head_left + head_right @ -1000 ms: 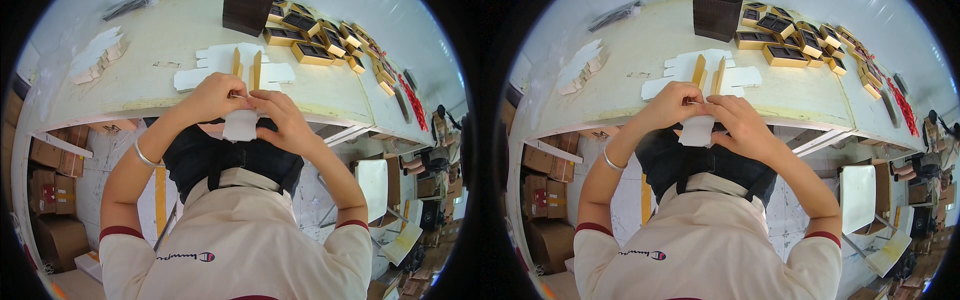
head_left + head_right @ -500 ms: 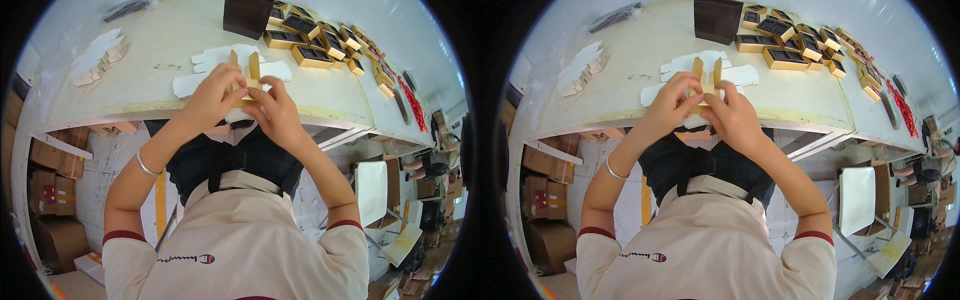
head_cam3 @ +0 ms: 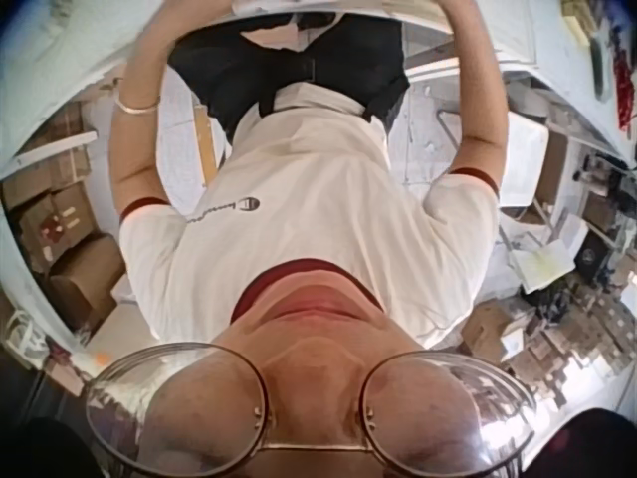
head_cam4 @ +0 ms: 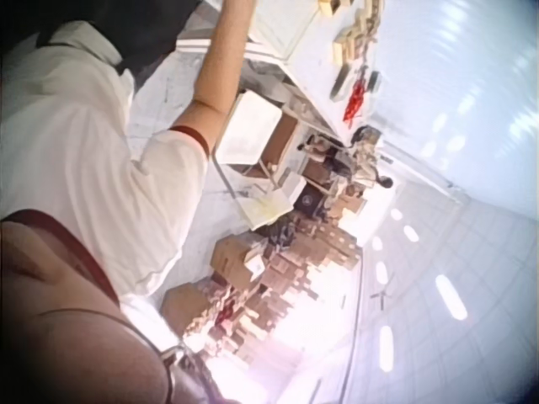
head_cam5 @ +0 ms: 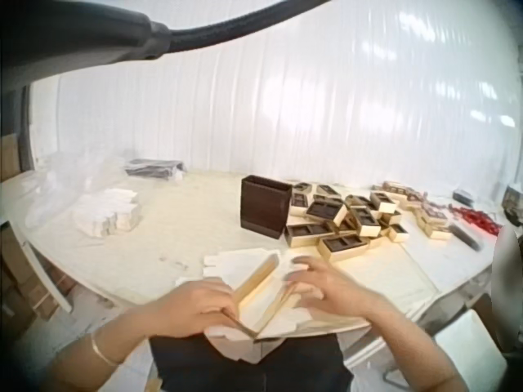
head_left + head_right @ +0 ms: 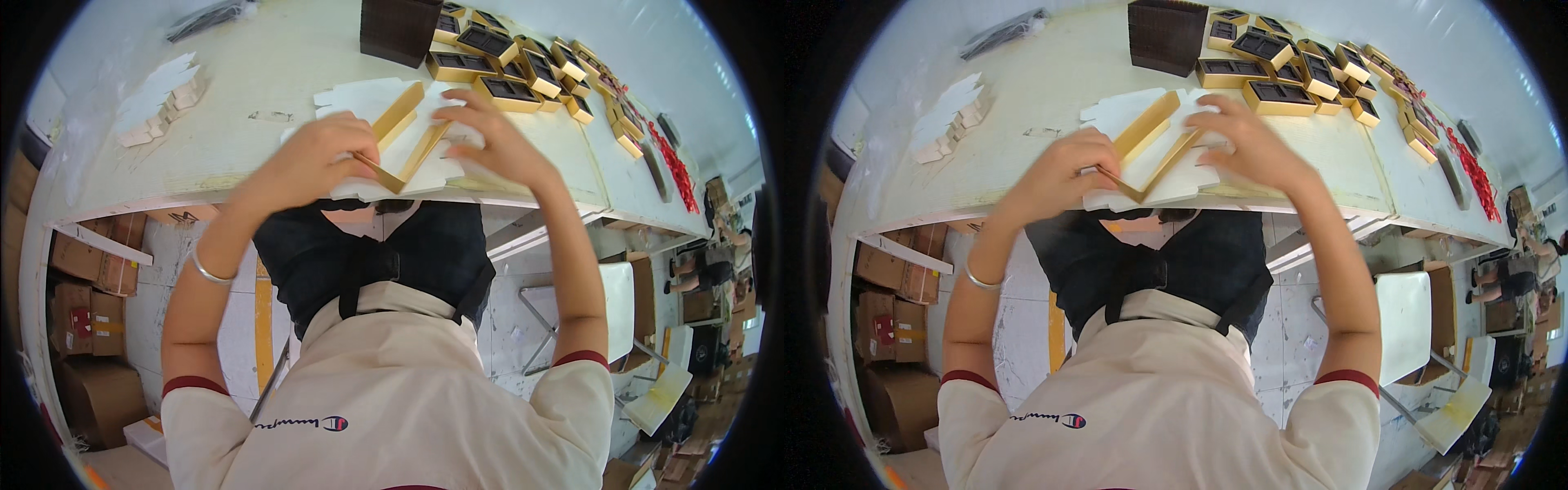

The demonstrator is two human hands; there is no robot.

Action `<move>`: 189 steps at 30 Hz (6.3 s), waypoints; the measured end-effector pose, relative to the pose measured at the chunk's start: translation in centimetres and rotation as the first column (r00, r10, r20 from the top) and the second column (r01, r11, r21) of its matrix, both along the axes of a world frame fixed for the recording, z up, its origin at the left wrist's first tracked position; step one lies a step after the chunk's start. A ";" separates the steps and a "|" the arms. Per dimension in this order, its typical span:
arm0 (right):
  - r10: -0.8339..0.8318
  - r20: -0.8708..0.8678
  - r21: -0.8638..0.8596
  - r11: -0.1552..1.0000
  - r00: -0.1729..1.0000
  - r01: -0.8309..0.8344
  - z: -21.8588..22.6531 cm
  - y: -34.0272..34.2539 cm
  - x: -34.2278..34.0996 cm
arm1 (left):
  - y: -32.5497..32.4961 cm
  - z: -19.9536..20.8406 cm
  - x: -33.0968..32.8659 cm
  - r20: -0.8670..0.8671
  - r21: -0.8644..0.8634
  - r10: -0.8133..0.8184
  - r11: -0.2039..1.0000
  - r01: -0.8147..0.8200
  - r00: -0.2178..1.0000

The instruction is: The person folds flat cardboard pieces into small rectangular boxes and places dark rectangular inserts inside them. The person repeats this process for multiple units, stacking the completed boxes on the table.

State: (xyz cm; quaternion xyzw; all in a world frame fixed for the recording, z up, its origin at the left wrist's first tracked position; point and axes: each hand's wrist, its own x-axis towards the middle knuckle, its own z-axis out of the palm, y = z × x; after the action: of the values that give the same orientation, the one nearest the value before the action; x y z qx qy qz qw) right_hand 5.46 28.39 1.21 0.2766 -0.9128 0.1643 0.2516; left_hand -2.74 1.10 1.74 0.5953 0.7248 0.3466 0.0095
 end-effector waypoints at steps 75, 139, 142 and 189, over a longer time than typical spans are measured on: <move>0.139 0.100 -0.204 0.972 0.985 -0.116 0.4 -5.8 2.1 | -0.1 2.2 1.6 -0.272 0.094 0.258 0.966 -0.241 0.927; 0.129 0.404 -0.121 0.989 0.906 -0.087 3.9 -1.8 1.7 | 1.7 -2.2 -1.5 0.054 -0.098 0.165 0.982 -0.159 0.985; 0.147 0.196 0.090 0.982 0.969 -0.167 3.2 -3.2 1.1 | 1.8 -1.7 0.2 -0.105 -0.196 0.259 0.941 -0.275 0.960; -0.404 -0.137 -0.146 0.911 0.905 0.385 2.6 4.3 1.5 | -0.8 -2.2 1.9 -0.368 -0.137 0.316 0.912 -0.386 0.875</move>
State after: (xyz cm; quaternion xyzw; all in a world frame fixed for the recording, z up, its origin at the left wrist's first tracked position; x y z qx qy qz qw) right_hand 6.97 32.66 3.83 0.0837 -0.9150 0.1391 0.3693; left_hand -0.81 0.34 -0.41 0.4994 0.8437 0.1584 -0.1166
